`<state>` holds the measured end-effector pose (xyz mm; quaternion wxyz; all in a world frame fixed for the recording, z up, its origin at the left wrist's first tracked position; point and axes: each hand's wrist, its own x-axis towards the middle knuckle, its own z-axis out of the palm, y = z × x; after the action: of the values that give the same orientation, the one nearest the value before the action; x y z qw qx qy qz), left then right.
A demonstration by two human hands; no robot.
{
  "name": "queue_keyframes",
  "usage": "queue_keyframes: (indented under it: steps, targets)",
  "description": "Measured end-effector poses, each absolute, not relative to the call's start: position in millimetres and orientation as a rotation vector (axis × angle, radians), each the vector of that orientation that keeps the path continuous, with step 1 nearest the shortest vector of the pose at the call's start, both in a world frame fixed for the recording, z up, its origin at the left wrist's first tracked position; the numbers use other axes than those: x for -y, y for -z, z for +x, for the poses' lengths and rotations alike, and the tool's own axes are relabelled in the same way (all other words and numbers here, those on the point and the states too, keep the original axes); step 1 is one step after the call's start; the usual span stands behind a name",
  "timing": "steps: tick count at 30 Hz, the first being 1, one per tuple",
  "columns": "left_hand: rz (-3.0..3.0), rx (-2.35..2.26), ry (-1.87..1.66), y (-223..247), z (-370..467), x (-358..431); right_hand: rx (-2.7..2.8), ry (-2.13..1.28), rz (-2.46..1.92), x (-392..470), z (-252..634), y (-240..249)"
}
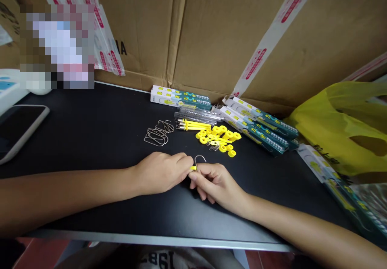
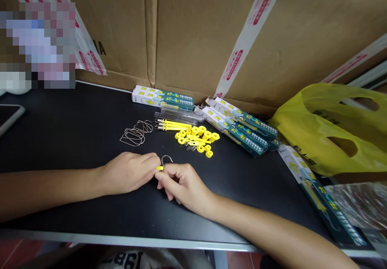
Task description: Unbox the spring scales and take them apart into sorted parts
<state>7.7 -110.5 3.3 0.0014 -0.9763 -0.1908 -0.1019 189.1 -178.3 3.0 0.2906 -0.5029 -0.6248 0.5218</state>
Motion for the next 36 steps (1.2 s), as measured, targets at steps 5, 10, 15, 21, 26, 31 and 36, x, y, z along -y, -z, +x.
queue_keyframes:
  steps: [5,10,15,21,26,31,36]
  targets:
    - [-3.063,0.59,0.338,-2,8,110,1.706,-1.349,-1.328,178,189,-2]
    - [-3.043,0.542,0.361,-2,7,109,1.873,-1.15,-1.303,177,190,-5]
    - [-2.983,0.501,0.421,0,7,110,1.878,-1.202,-1.297,176,192,-9]
    - [-2.803,0.496,0.564,1,6,113,1.624,-1.61,-1.285,177,193,-9]
    - [-2.712,0.483,0.606,2,5,115,1.87,-1.209,-1.267,179,193,-11]
    - [-2.672,0.473,0.615,3,6,116,1.905,-1.15,-1.271,180,192,-14]
    - [-2.754,0.511,0.589,1,7,116,1.641,-1.633,-1.282,178,193,-12]
